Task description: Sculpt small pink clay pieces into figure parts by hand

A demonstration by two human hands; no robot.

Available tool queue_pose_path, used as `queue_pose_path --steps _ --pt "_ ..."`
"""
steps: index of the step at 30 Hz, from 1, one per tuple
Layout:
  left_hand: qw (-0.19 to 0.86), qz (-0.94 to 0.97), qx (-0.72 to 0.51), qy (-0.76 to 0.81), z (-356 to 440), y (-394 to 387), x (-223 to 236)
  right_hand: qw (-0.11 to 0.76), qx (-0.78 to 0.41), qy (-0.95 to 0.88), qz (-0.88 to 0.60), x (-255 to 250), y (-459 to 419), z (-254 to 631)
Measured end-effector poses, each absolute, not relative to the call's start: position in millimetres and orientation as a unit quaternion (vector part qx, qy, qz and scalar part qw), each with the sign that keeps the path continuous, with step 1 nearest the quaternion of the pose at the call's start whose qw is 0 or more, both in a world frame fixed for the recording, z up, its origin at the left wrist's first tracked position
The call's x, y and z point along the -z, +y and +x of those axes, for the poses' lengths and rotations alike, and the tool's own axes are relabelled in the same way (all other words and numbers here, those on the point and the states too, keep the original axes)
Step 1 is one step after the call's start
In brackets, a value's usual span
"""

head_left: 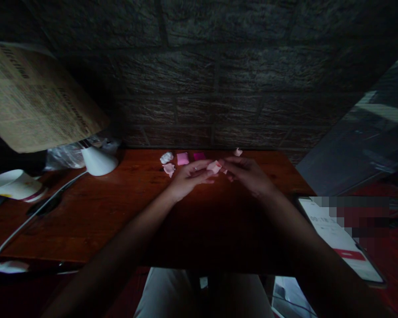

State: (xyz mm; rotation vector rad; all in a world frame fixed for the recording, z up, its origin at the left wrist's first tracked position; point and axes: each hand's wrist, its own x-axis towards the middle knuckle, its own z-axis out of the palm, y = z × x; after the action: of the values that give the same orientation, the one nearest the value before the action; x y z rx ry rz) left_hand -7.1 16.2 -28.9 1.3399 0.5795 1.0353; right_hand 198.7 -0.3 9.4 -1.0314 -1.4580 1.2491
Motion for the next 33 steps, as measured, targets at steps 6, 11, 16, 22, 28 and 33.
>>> queue_pose_path --steps 6,11,16,22,28,33 --pt "0.618 0.594 -0.451 0.251 -7 16 31 0.463 -0.509 -0.591 -0.421 -9 -1 198" --pt "0.657 0.555 -0.448 0.244 -4 13 27 0.467 -0.519 -0.582 -0.418 -8 0 197" --pt "0.690 0.511 -0.431 0.277 0 10 21 0.477 -0.489 -0.623 -0.381 -11 -2 196" --pt "0.681 0.504 -0.436 0.304 1 11 19 0.449 -0.468 -0.659 -0.382 -10 -4 193" --pt "0.614 0.571 -0.453 0.302 0 8 17 0.450 -0.511 -0.616 -0.396 -8 -1 196" --pt "0.557 0.643 -0.443 0.283 -2 8 18 0.451 -0.569 -0.574 -0.379 -7 -1 194"
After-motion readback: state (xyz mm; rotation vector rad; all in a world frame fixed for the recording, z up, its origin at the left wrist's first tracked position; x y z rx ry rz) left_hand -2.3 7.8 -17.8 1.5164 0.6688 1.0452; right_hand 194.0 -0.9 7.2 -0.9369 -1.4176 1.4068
